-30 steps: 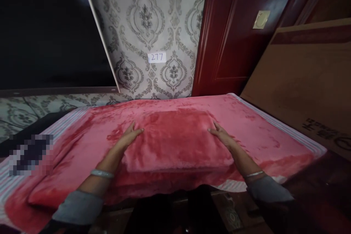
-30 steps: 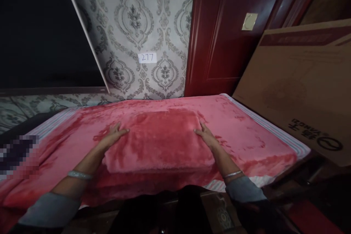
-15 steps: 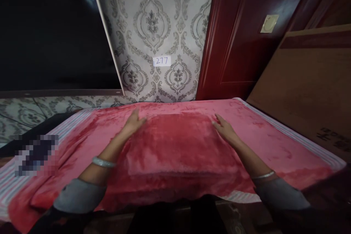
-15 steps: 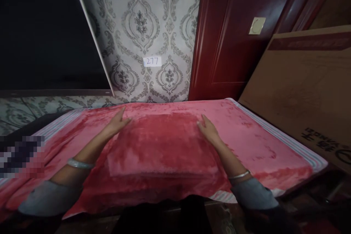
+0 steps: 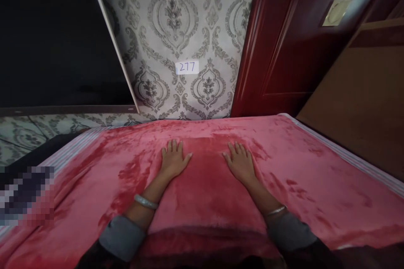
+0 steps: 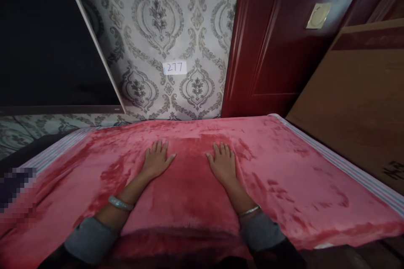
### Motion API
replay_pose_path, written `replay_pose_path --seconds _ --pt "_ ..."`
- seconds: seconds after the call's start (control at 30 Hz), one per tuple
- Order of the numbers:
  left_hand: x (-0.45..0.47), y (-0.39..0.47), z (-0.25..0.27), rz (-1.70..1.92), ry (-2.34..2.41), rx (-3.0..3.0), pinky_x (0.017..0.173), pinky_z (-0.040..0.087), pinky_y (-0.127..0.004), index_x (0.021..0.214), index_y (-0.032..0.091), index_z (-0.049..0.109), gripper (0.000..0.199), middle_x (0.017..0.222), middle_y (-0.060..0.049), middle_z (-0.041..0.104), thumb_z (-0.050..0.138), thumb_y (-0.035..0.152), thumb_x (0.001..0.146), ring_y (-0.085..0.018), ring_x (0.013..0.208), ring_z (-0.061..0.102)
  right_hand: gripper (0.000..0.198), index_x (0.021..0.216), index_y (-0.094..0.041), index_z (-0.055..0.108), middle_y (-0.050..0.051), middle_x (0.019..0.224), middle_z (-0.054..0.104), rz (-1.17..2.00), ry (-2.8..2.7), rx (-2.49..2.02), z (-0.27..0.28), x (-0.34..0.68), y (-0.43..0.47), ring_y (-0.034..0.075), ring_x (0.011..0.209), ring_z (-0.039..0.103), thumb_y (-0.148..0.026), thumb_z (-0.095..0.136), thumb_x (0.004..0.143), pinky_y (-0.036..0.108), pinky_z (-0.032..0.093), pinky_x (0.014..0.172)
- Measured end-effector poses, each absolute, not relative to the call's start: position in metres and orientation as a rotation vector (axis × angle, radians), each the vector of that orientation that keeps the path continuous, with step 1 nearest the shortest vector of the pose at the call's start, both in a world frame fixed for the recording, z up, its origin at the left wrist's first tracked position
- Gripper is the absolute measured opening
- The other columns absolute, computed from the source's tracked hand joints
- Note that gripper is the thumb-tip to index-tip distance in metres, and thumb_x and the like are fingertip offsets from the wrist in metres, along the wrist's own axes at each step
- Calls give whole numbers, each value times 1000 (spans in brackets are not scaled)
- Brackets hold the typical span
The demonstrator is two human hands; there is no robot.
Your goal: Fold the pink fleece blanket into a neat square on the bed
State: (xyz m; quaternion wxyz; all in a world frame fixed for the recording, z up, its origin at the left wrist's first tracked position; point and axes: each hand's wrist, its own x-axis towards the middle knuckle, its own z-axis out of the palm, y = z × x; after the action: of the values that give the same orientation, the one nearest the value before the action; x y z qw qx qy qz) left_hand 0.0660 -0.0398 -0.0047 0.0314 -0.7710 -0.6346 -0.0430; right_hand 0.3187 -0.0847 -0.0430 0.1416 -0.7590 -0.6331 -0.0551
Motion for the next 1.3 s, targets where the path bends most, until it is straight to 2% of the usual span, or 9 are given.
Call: replay_pose_path --seconds 0.33,0.63,0.87,1.0,1.1,1.17,1.3 --pt "67 -43 -10 -161 -1892 -2335 117 26 -60 155 9 36 74 162 -24 29 35 57 99 -39 151 23 56 149 -14 48 17 155 44 -199 -1825 -2119 -60 325 -79 33 145 36 -42 37 102 52 26 117" --pt "68 -42 -7 -173 -1883 -2332 115 29 -60 154 9 38 73 161 -24 32 36 57 98 -39 150 26 56 151 -13 45 17 156 42 -216 -1827 -2189 -46 319 -84 31 145 36 -41 40 103 49 26 117" --pt "71 -38 7 -192 -1918 -2413 116 27 -59 154 9 36 72 162 -23 29 35 56 99 -38 151 23 57 155 -15 38 15 161 34 -10 -1865 -2234 -18 323 -90 29 149 28 -41 36 105 48 23 119" --pt "56 -54 34 -193 -1857 -2623 117 28 -55 152 10 40 66 159 -21 37 32 51 100 -35 149 30 57 158 -22 33 13 162 33 149 -1864 -2203 -5 338 -122 31 150 26 -44 30 105 54 27 117" --pt "35 -93 40 -332 -1595 -2708 121 19 -57 154 15 37 64 161 -16 35 32 50 101 -33 151 26 58 157 -27 35 10 164 30 79 -1873 -2111 -8 340 -168 34 152 21 -50 30 104 59 28 115" --pt "20 -123 29 -386 -1425 -2716 122 13 -58 156 21 35 63 164 -12 31 35 51 100 -32 153 20 57 156 -28 38 9 165 28 15 -1942 -2030 -17 334 -197 34 153 17 -50 33 104 58 26 116" --pt "3 -157 -8 -268 -1444 -2681 120 16 -63 153 25 42 60 163 -11 32 40 49 99 -35 152 22 54 155 -26 41 8 163 33 -7 -2011 -2031 -37 317 -226 30 151 25 -44 34 104 53 22 119"
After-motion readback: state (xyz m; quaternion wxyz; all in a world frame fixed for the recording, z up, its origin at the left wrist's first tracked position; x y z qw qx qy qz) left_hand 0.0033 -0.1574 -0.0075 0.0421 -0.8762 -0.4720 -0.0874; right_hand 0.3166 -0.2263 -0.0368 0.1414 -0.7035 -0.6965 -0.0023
